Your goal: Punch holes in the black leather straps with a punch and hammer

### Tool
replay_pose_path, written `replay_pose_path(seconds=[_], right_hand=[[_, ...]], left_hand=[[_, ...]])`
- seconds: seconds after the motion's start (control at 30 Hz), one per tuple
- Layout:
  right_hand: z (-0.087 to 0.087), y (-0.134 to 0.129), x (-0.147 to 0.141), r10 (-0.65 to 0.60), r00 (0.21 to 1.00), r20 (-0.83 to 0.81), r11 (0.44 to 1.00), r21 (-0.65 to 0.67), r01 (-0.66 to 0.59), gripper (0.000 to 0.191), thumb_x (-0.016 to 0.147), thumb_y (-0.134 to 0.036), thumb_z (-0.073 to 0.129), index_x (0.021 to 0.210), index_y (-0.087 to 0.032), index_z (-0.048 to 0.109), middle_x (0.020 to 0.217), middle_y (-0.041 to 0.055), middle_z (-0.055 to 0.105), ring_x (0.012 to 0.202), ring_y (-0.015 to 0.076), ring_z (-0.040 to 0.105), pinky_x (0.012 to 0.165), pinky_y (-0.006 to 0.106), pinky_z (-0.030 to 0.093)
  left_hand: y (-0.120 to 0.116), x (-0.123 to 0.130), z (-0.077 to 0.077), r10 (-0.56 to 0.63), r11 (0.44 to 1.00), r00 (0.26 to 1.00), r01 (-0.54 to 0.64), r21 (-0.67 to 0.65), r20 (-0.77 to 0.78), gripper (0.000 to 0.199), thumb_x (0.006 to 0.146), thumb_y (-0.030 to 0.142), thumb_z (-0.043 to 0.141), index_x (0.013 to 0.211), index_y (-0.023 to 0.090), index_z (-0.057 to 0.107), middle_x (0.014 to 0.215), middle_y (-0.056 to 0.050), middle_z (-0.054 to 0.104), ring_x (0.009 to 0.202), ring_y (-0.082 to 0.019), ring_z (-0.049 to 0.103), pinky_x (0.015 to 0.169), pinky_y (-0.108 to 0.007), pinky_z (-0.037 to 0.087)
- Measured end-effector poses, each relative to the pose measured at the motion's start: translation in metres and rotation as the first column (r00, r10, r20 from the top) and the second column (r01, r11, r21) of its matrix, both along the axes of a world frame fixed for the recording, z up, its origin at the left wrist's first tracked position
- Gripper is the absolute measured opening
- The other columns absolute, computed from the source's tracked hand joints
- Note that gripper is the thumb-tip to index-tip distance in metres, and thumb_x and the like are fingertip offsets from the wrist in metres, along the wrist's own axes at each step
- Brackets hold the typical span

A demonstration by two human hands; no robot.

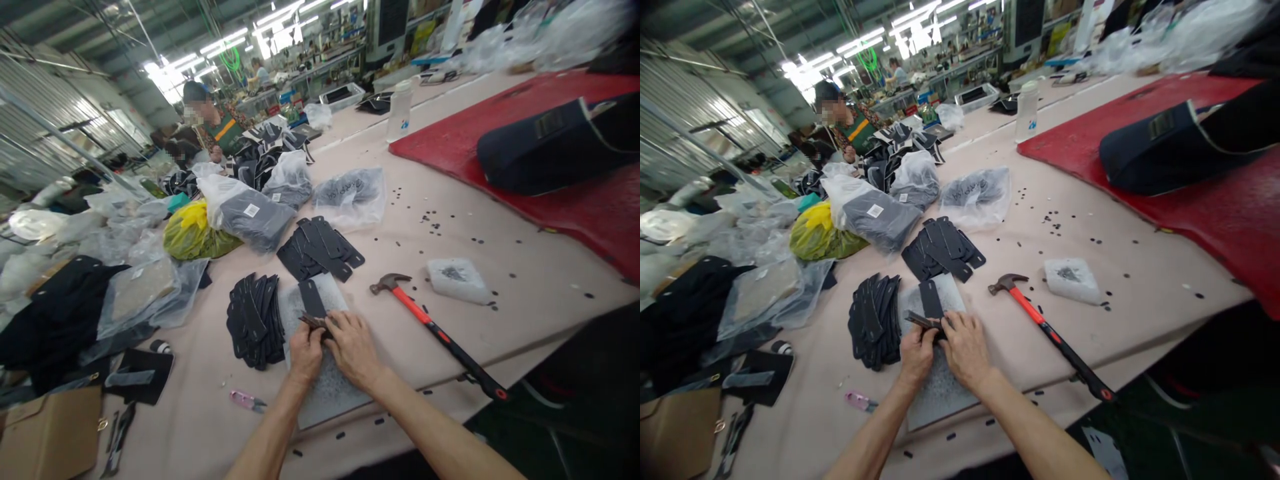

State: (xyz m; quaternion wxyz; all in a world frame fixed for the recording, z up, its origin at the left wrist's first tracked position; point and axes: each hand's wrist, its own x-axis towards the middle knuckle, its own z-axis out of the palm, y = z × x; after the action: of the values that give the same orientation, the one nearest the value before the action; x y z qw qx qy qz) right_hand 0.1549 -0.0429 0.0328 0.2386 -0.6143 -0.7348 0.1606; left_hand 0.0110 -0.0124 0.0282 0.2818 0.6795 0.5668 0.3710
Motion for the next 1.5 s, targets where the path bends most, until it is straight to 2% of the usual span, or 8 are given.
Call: replay_pose_path(seconds=[0.13,0.23,0.53,0.77,0.9,1.07,1.23,1.5], right_hand=[[0.003,-0.001,-0.002,0.000,1.000,-0.009,1.000,-0.021,0.000,0.038,0.087,-0.025,0.058,0.125,-0.023,0.056,0.136,0.0083,0.051,0.121,0.0284,0.042,0.100,0.045,0.032],[0.003,-0.001,-0.001,-0.006,0.999,-0.031,0.999,-0.033,0.005,0.039,0.085,-0.023,0.059,0.124,-0.023,0.056,0.135,0.0087,0.052,0.121,0.0282,0.043,0.100,0.044,0.032],[0.015,0.017,-0.020,-0.103,0.990,0.100,0.994,-0.037,0.107,0.048,0.077,-0.046,0.070,0.113,-0.017,0.057,0.116,0.0148,0.057,0.110,0.0337,0.048,0.094,0.047,0.033],[0.028,0.032,-0.045,-0.130,0.955,0.268,0.977,-0.131,0.169,0.044,0.073,-0.031,0.069,0.111,-0.013,0.056,0.103,0.0175,0.061,0.098,0.0334,0.058,0.083,0.043,0.040],[0.023,0.041,-0.034,-0.227,0.974,-0.030,0.909,-0.364,0.201,0.034,0.067,-0.024,0.067,0.097,-0.014,0.058,0.094,0.0184,0.064,0.094,0.0345,0.061,0.080,0.043,0.041],[0.018,0.048,-0.016,-0.324,0.854,-0.408,0.835,-0.548,0.055,0.020,0.072,-0.036,0.056,0.081,-0.019,0.055,0.073,0.0064,0.061,0.074,0.0237,0.059,0.065,0.033,0.042],[0.030,0.040,-0.004,-0.443,0.627,-0.640,0.763,-0.637,-0.111,0.035,0.063,-0.052,0.066,0.067,-0.020,0.052,0.061,-0.0009,0.055,0.056,0.0146,0.051,0.056,0.028,0.040],[0.055,0.029,-0.009,-0.514,0.306,-0.801,0.789,-0.582,-0.198,0.037,0.053,-0.045,0.083,0.065,-0.016,0.063,0.064,-0.0007,0.058,0.059,0.0117,0.049,0.059,0.026,0.037]], left_hand=[[0.014,-0.007,0.016,0.246,0.969,0.946,-0.236,-0.072,0.212,0.025,0.091,0.034,0.052,0.097,0.017,0.069,0.093,-0.006,0.075,0.085,-0.020,0.071,0.080,-0.030,0.055],[0.018,-0.023,0.021,0.285,0.958,0.935,-0.276,-0.074,0.212,0.026,0.089,0.036,0.053,0.094,0.016,0.068,0.089,-0.006,0.075,0.082,-0.020,0.070,0.077,-0.030,0.055],[-0.018,-0.037,-0.010,0.269,0.962,0.949,-0.257,-0.088,0.165,0.021,0.085,0.030,0.054,0.090,0.017,0.069,0.085,-0.006,0.073,0.082,-0.021,0.068,0.077,-0.030,0.051],[-0.021,-0.044,-0.012,0.388,0.922,0.897,-0.373,-0.107,0.214,0.020,0.086,0.031,0.052,0.085,0.017,0.067,0.079,-0.006,0.072,0.076,-0.021,0.066,0.072,-0.030,0.050],[-0.022,-0.043,-0.012,0.378,0.925,0.889,-0.356,-0.130,0.256,0.016,0.084,0.025,0.052,0.082,0.017,0.065,0.075,-0.004,0.070,0.071,-0.019,0.065,0.067,-0.027,0.048],[-0.021,-0.043,-0.010,0.358,0.933,0.889,-0.332,-0.138,0.285,0.015,0.084,0.024,0.052,0.083,0.018,0.066,0.074,-0.002,0.070,0.070,-0.017,0.064,0.066,-0.025,0.046],[-0.019,-0.045,-0.012,0.350,0.936,0.891,-0.322,-0.139,0.289,0.015,0.083,0.027,0.054,0.082,0.018,0.066,0.073,-0.002,0.070,0.068,-0.017,0.063,0.065,-0.025,0.046],[-0.019,-0.046,-0.014,0.338,0.939,0.913,-0.312,-0.142,0.227,0.018,0.084,0.031,0.053,0.085,0.018,0.066,0.077,-0.003,0.071,0.072,-0.019,0.064,0.066,-0.026,0.046]])
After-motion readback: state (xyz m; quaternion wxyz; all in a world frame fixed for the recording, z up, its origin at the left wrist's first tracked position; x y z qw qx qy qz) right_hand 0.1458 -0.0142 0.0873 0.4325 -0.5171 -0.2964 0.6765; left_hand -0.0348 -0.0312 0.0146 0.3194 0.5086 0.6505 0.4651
